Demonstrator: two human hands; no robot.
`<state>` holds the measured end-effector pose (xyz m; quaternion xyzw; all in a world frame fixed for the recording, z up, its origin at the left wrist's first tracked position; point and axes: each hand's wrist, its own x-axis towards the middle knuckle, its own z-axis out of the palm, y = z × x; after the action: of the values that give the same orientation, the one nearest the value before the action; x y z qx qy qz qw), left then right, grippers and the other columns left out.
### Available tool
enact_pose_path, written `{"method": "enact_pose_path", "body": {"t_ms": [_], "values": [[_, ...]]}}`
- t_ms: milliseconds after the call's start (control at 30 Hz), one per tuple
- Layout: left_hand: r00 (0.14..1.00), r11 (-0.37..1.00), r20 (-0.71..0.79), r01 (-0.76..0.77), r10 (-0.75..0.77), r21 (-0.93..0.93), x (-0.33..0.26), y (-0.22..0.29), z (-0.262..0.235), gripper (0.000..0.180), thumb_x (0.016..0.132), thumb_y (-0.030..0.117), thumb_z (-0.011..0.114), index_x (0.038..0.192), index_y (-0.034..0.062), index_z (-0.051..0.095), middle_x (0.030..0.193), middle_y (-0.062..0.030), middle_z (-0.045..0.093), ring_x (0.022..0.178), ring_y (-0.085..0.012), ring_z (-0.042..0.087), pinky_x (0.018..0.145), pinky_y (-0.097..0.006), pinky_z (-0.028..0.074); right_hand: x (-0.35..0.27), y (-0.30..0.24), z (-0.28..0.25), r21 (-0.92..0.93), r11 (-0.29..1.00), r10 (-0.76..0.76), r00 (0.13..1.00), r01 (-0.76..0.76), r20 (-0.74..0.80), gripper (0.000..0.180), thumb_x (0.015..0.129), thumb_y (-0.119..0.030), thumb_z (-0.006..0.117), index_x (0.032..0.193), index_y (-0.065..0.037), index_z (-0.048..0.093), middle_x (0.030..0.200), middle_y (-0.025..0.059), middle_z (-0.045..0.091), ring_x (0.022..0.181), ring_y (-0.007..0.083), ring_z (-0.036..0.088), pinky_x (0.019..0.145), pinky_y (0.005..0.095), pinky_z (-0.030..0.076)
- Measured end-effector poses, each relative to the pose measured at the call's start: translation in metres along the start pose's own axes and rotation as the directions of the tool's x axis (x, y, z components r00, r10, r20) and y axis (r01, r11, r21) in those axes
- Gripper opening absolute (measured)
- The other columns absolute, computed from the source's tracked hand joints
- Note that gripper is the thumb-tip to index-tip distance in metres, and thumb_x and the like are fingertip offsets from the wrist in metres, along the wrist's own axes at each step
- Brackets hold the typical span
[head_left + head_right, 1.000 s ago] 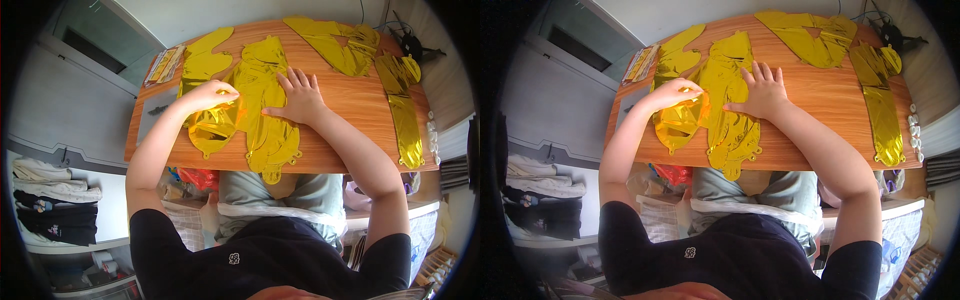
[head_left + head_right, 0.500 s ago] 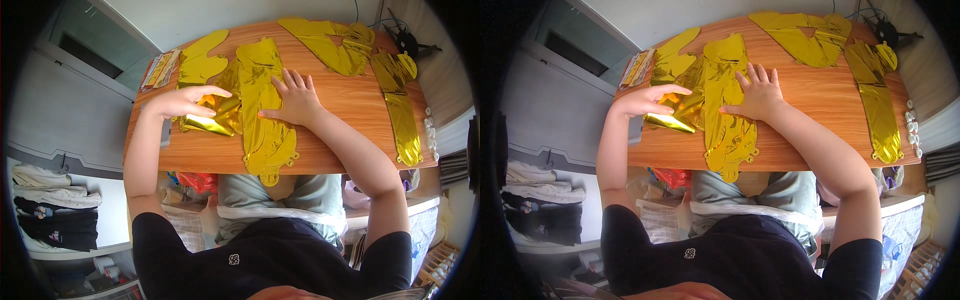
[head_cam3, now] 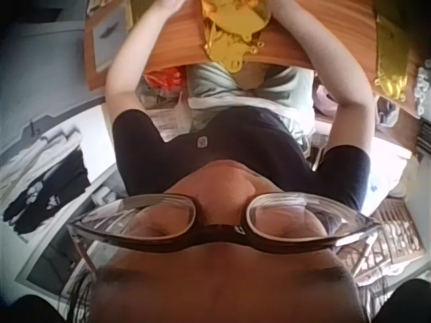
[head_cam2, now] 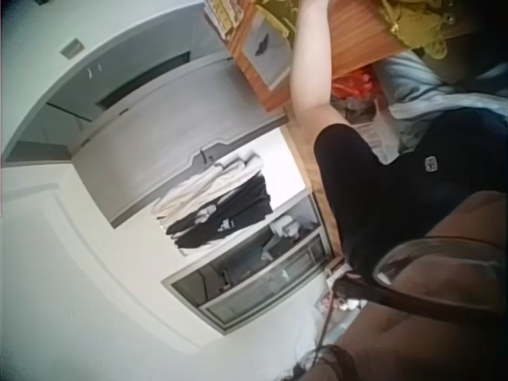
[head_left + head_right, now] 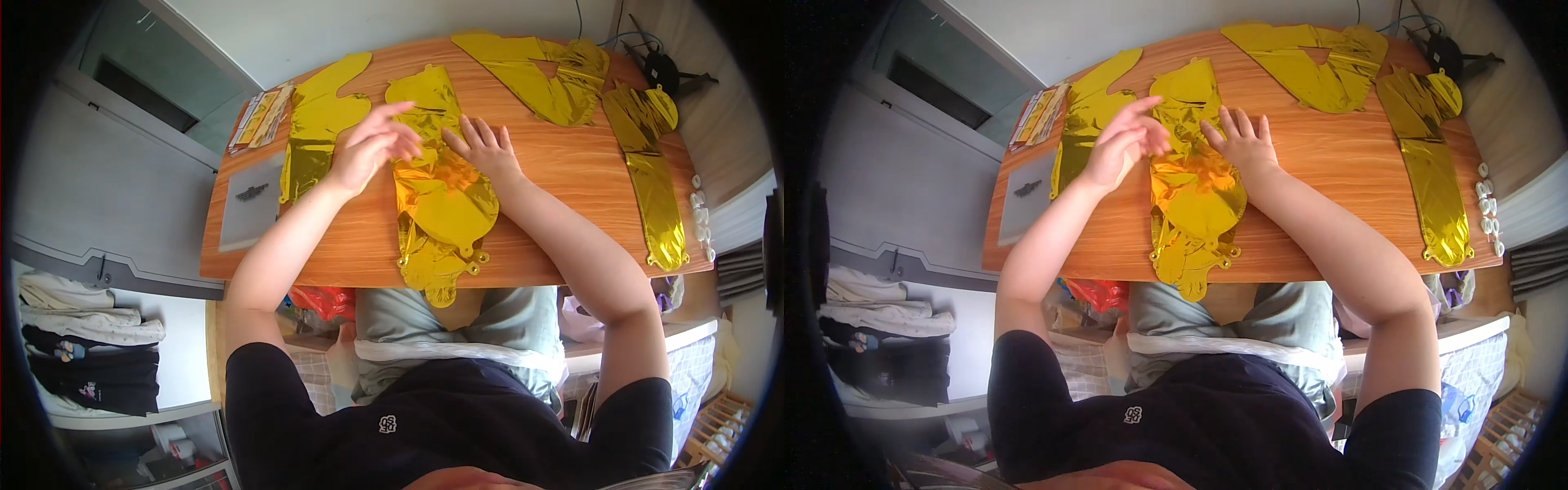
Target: The person lays out and flattens deflated foil balloons on a desk by hand, then repeatedly folds one of the balloons into a small square.
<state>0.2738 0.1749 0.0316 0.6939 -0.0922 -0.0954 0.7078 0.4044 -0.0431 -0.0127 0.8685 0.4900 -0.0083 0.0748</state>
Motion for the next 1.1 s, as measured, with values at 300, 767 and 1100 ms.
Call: {"method": "enact_pose_path", "body": {"t_ms": [300, 767, 1100], "values": [[0.964, 0.15, -0.251, 0.237, 0.084, 0.96, -0.026, -0.028, 0.007, 0.075, 0.101, 0.049, 0.061, 0.161, 0.013, 0.036, 0.169, -0.0121, 0.028, 0.159, -0.0306, 0.018, 0.128, -0.051, 0.019, -0.01, 0.0, -0.006, 0.05, 0.999, 0.011, 1.0, -0.01, -0.011, 0.105, 0.087, -0.043, 0.073, 0.167, -0.024, 0.008, 0.171, 0.0167, 0.013, 0.158, 0.0366, 0.015, 0.123, 0.0618, 0.022], [0.958, 0.067, -0.283, 0.28, 0.05, 0.958, -0.019, -0.027, 0.022, 0.085, 0.096, 0.047, 0.067, 0.164, 0.0154, 0.028, 0.171, -0.0066, 0.026, 0.159, -0.0304, 0.019, 0.126, -0.052, 0.024, -0.01, 0.001, 0.005, 0.243, 0.969, 0.077, 0.984, -0.035, -0.163, 0.108, 0.086, -0.051, 0.073, 0.166, -0.015, 0.01, 0.171, 0.0174, 0.02, 0.158, 0.0361, 0.016, 0.126, 0.0605, 0.015], [0.949, 0.061, -0.314, 0.315, -0.022, 0.947, -0.015, -0.018, 0.025, 0.081, 0.094, 0.049, 0.065, 0.16, 0.0123, 0.036, 0.168, -0.0097, 0.031, 0.157, -0.0325, 0.023, 0.127, -0.051, 0.02, -0.009, 0.018, -0.014, 0.58, 0.814, 0.107, 0.972, 0.034, -0.208, 0.063, 0.095, -0.032, 0.054, 0.154, -0.014, 0.039, 0.153, 0.0198, 0.048, 0.15, 0.0349, 0.033, 0.123, 0.0511, 0.02]]}}
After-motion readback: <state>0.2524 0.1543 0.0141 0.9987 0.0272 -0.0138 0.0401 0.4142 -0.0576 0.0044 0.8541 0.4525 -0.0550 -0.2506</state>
